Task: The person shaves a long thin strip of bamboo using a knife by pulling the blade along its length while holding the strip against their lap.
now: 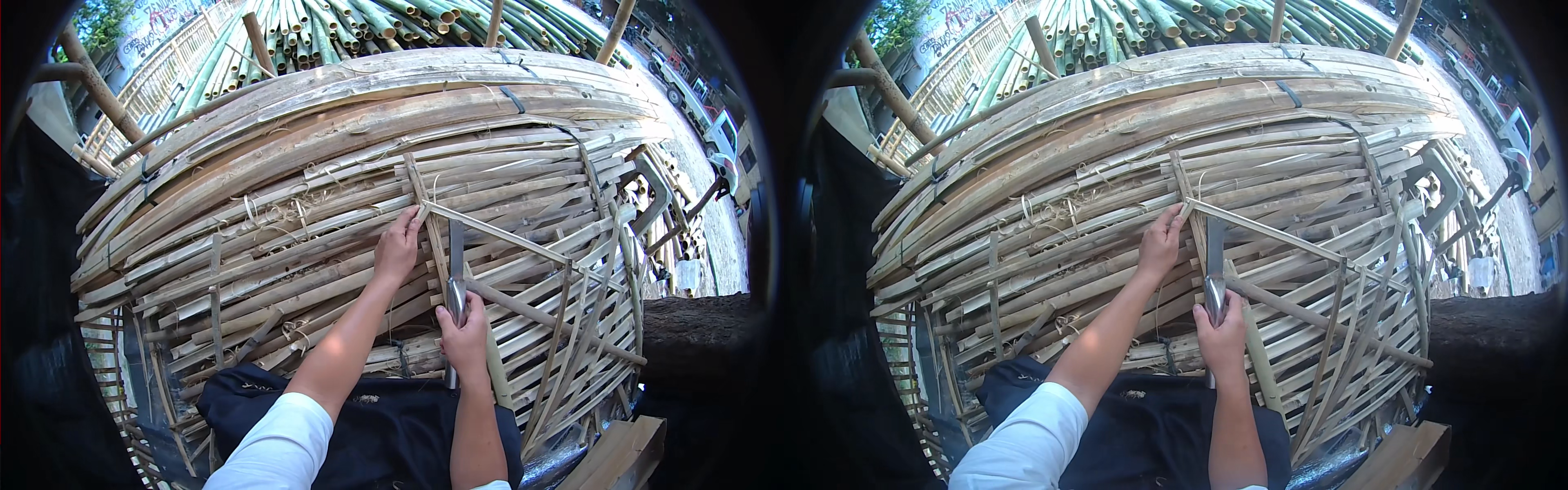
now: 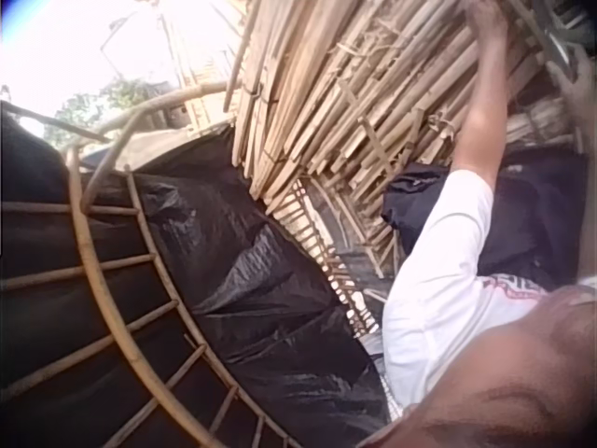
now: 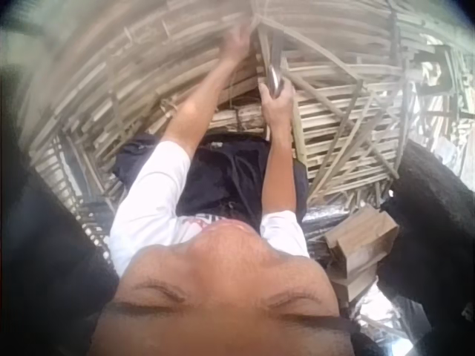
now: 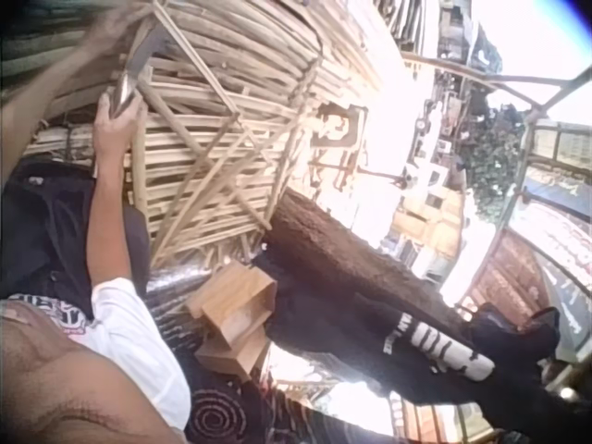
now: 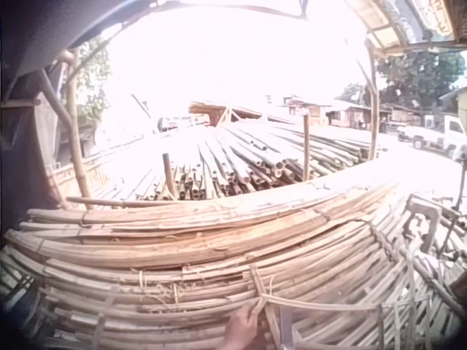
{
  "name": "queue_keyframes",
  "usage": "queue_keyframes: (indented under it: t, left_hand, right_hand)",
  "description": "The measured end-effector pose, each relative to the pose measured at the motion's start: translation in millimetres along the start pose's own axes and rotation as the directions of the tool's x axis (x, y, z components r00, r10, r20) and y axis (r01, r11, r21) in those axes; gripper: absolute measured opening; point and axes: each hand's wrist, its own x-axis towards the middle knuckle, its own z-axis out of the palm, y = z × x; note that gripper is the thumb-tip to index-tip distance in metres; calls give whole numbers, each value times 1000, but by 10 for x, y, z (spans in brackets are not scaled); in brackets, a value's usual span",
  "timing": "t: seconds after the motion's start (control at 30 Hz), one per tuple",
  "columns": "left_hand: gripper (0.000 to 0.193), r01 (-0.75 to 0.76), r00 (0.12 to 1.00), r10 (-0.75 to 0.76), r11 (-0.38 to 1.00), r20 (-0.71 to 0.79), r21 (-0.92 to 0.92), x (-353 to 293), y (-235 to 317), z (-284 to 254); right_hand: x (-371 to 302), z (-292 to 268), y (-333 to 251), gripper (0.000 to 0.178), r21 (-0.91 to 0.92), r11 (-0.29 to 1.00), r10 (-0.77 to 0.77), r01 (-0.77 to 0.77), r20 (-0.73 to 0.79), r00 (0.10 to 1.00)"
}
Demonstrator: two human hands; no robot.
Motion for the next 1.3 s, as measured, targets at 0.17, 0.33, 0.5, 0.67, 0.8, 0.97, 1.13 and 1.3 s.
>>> queue_keyframes:
  t: [0.17,0.33,0.5,0.67,0.8,0.97,1.13,1.3]
  left_hand:
    - [34,-55,996,60,995,-63,79,-39,-12,-12]
    - [35,-90,993,97,991,-68,101,-61,36,-17]
    - [35,-78,994,87,988,-63,136,-87,89,-37]
    - [34,-94,992,103,989,-77,114,-78,97,-20]
    - [34,-17,999,19,995,-26,99,-77,174,-61]
    - [36,-38,998,44,992,-43,118,-58,144,-80]
    - [36,-26,997,39,979,-61,201,-64,187,-75]
    - [40,-40,996,62,957,-66,287,-75,199,-85]
  right_hand:
    - [-27,4,-81,42,-4,1000,22,-22,36,999]
    - [-8,-30,-65,41,26,999,17,-18,20,1000]
    - [-13,-40,-101,41,45,999,25,-26,18,1000]
    - [-13,-39,-105,43,-6,1000,23,-22,21,1000]
    - [32,-15,61,39,-34,996,-81,81,0,997]
    - [24,4,62,36,-49,988,-149,149,-8,989]
    - [14,-10,69,36,-36,993,-113,113,-4,994]
    - [27,-13,78,36,-37,993,-117,116,-7,993]
